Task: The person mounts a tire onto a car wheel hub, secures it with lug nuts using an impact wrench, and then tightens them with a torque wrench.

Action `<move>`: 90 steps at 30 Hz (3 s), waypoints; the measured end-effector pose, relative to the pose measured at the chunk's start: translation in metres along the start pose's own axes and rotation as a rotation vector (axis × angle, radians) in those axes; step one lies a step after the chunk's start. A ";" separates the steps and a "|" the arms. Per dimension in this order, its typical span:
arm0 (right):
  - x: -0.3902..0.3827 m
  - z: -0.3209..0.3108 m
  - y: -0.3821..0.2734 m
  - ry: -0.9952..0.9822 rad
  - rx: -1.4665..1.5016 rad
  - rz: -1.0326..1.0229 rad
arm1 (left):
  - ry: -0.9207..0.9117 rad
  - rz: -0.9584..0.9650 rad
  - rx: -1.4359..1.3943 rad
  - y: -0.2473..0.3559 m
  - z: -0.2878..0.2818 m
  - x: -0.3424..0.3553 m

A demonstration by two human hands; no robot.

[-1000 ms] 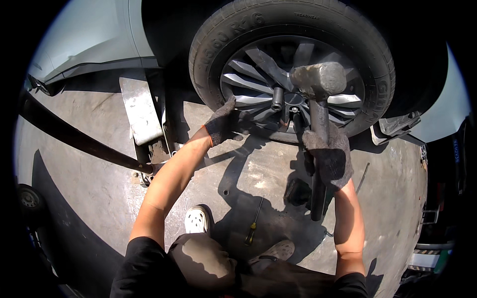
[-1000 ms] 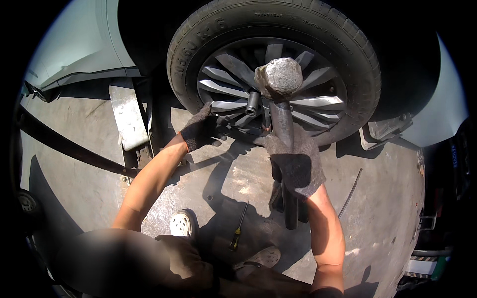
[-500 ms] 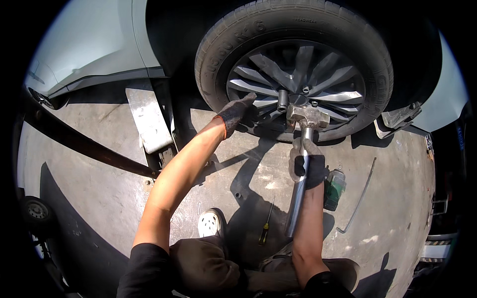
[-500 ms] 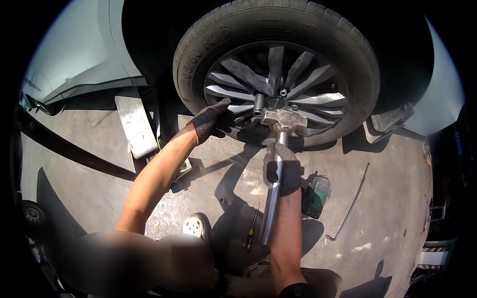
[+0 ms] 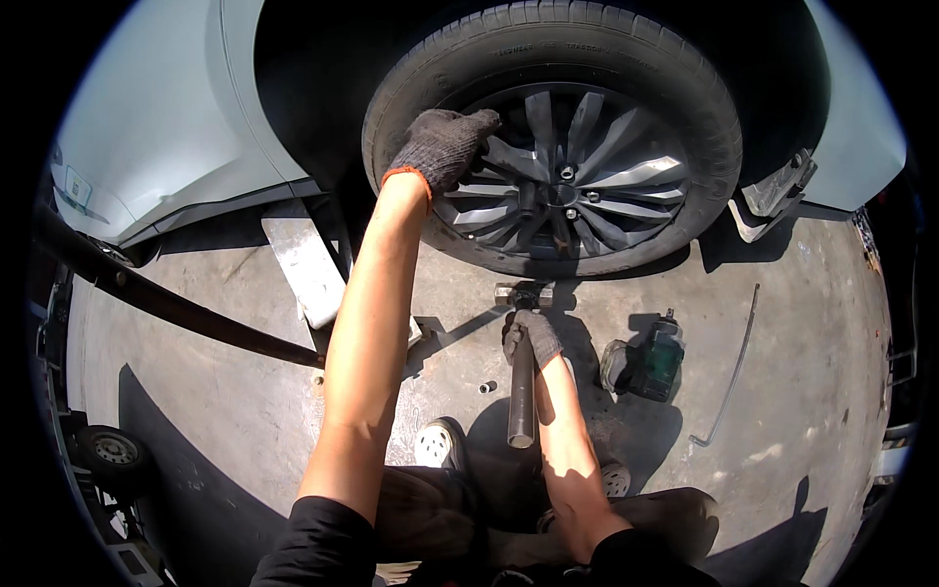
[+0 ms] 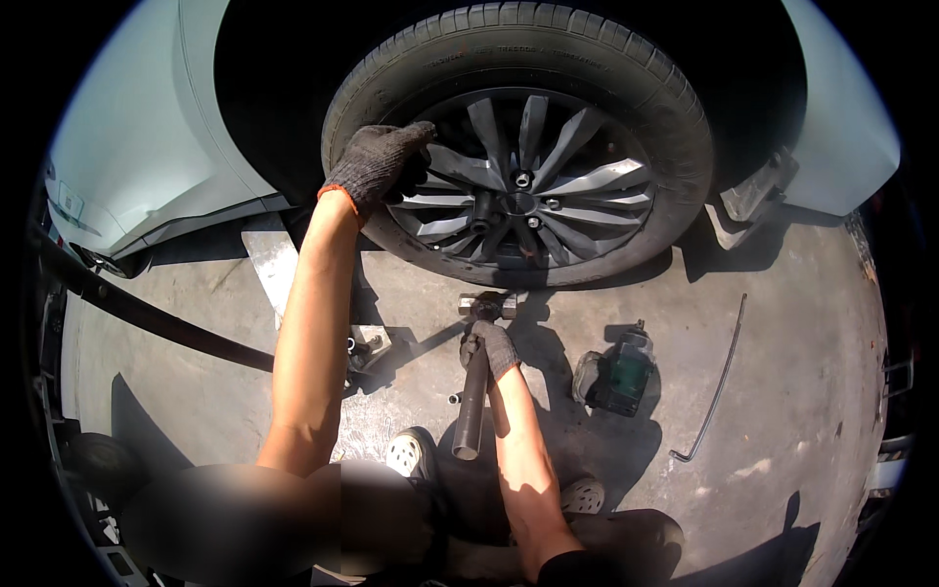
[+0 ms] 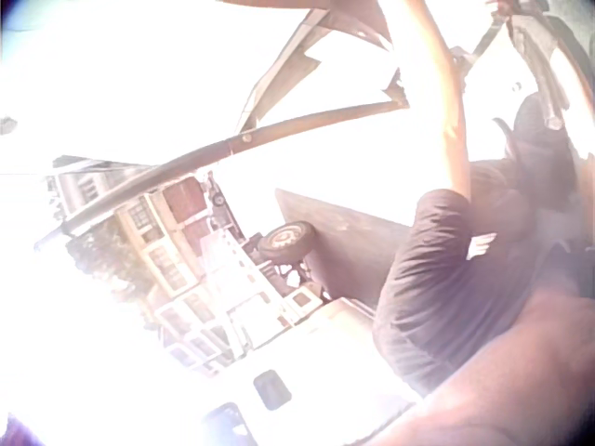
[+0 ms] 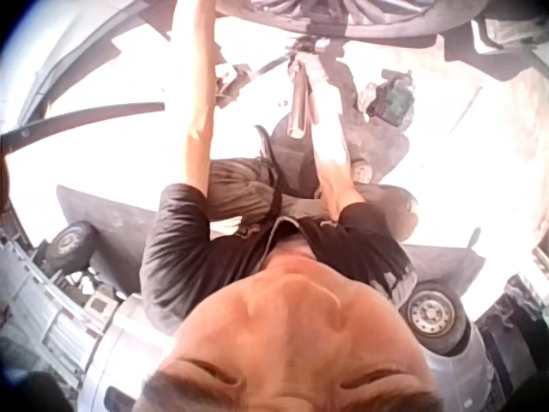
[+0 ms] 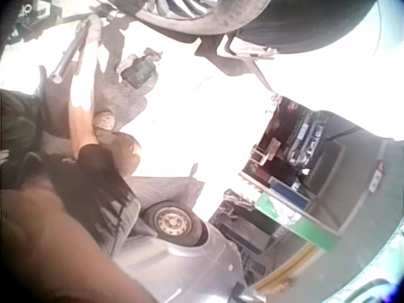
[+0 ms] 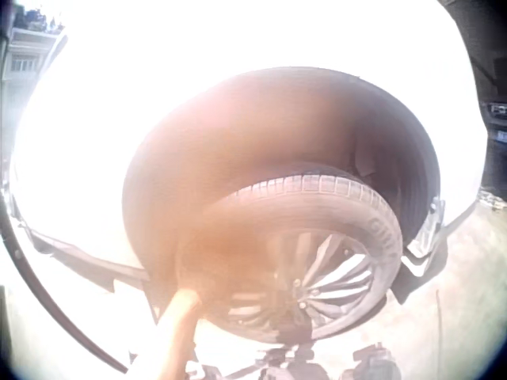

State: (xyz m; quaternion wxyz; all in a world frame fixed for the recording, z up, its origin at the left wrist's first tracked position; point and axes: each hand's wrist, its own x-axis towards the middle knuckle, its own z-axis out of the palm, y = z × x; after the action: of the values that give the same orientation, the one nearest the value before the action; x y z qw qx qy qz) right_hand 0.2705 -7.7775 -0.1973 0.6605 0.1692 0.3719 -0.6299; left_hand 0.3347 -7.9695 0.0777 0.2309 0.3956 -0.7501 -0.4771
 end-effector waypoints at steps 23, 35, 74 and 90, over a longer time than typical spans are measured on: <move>-0.054 -0.065 0.019 -0.117 -0.032 -0.210 | -0.698 -0.543 -0.702 -0.125 0.104 0.020; -0.028 -0.117 0.102 0.211 -0.255 -0.147 | -0.580 -0.742 -1.092 -0.112 0.128 0.049; -0.272 -0.543 -0.125 0.643 -2.595 -0.435 | -0.377 -0.710 -1.291 -0.245 0.274 -0.079; -0.237 -0.463 -0.091 0.225 -2.609 -0.303 | -0.160 -0.565 0.631 -0.296 0.257 -0.101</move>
State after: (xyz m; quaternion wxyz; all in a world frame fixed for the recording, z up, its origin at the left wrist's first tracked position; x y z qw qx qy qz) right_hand 0.0713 -7.3031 -0.3165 0.2264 -0.5801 0.7699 0.1393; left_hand 0.3180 -7.8190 -0.2975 -0.1001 0.5985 -0.7369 -0.2979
